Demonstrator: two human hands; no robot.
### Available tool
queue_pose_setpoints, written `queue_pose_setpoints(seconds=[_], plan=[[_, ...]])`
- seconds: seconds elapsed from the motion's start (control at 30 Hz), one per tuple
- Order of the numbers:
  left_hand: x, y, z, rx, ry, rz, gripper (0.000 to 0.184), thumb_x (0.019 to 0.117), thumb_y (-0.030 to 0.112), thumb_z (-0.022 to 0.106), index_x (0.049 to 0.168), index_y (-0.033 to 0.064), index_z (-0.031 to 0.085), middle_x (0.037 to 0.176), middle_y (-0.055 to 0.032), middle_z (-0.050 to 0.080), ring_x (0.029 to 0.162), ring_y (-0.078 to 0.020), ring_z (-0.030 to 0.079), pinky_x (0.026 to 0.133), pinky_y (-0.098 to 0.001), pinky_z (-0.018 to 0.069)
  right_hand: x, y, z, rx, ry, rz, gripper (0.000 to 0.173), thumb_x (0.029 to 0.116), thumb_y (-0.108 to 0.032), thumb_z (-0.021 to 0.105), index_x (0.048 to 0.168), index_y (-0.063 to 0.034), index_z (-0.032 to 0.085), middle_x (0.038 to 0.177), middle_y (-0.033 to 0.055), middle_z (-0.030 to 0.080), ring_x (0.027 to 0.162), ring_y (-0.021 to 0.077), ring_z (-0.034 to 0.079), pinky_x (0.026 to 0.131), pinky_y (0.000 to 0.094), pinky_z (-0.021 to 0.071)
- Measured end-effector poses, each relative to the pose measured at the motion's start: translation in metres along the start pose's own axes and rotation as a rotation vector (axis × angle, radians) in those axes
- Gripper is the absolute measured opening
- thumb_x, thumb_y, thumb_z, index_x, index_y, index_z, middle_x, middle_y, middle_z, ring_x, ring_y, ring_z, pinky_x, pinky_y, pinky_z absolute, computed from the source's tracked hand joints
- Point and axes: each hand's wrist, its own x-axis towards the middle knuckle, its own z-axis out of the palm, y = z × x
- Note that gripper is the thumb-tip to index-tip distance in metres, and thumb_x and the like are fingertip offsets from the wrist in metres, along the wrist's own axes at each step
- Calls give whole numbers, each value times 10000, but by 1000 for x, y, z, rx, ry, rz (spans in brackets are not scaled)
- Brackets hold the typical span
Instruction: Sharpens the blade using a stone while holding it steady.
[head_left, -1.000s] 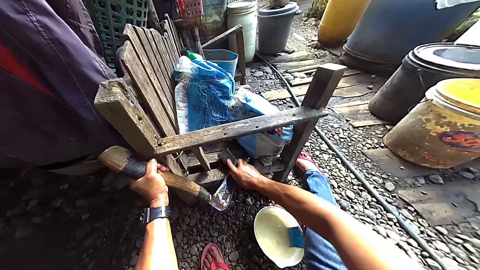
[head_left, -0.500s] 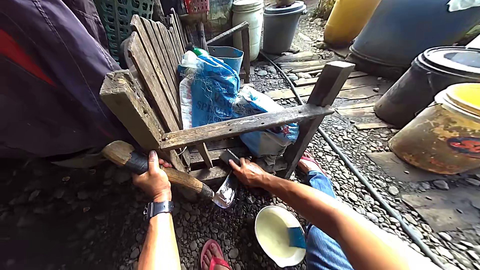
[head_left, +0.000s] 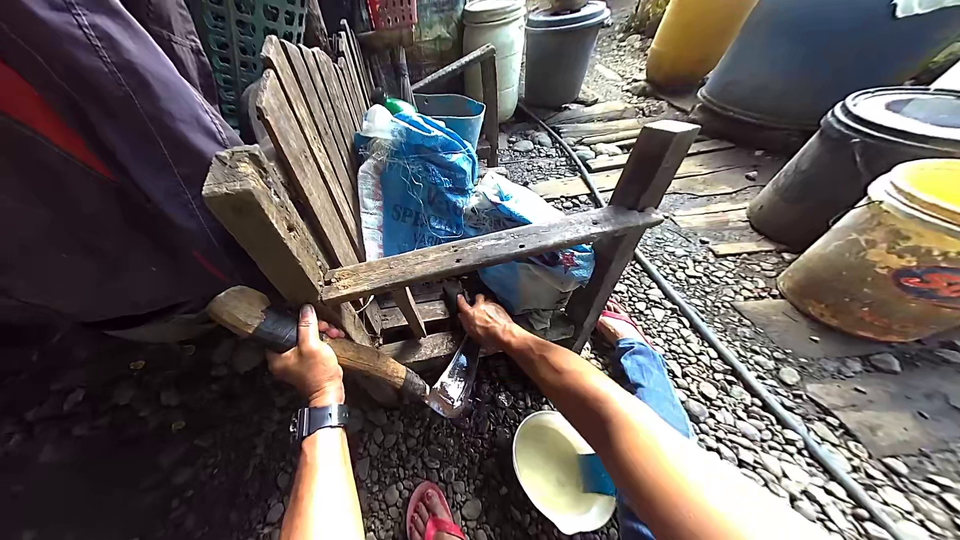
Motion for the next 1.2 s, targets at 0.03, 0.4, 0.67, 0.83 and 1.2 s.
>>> queue_pose_setpoints(seconds=[0.03,0.4,0.67,0.83,1.2], plan=[[0,0,0,9,1,0,57,1004,10,584,984,10,531,562,39,554,431,-76,587,456,-245,568,-1,0,2,9,4,-2,570,1121,-310,331,1636,-81,249,1526,368,389,1354,512,486,1094,585,427],[-3,2,1,13,-4,5,49,1008,-4,568,996,16,525,565,46,554,432,-72,586,461,-239,567,-2,4,-2,40,-12,-38,566,1117,-301,334,1636,-87,258,1526,356,398,1356,505,489,1096,596,423],[-4,1,0,8,-20,16,45,1015,4,563,995,22,527,563,53,557,434,-70,590,461,-240,570,-42,13,12,-25,-93,-236,560,1111,-261,385,1634,-99,271,1477,378,434,1336,542,481,1063,634,427],[-5,1,1,2,0,13,49,1017,1,563,1008,18,518,562,51,548,432,-64,583,462,-232,563,-13,7,6,24,-11,-89,567,1119,-296,343,1634,-74,255,1499,373,415,1351,517,485,1092,602,422],[-3,3,1,15,2,15,64,1016,7,564,965,29,532,554,57,545,426,-60,578,455,-230,561,-8,3,2,34,5,-8,570,1115,-277,340,1633,-60,243,1510,368,406,1369,501,476,1108,579,417]])
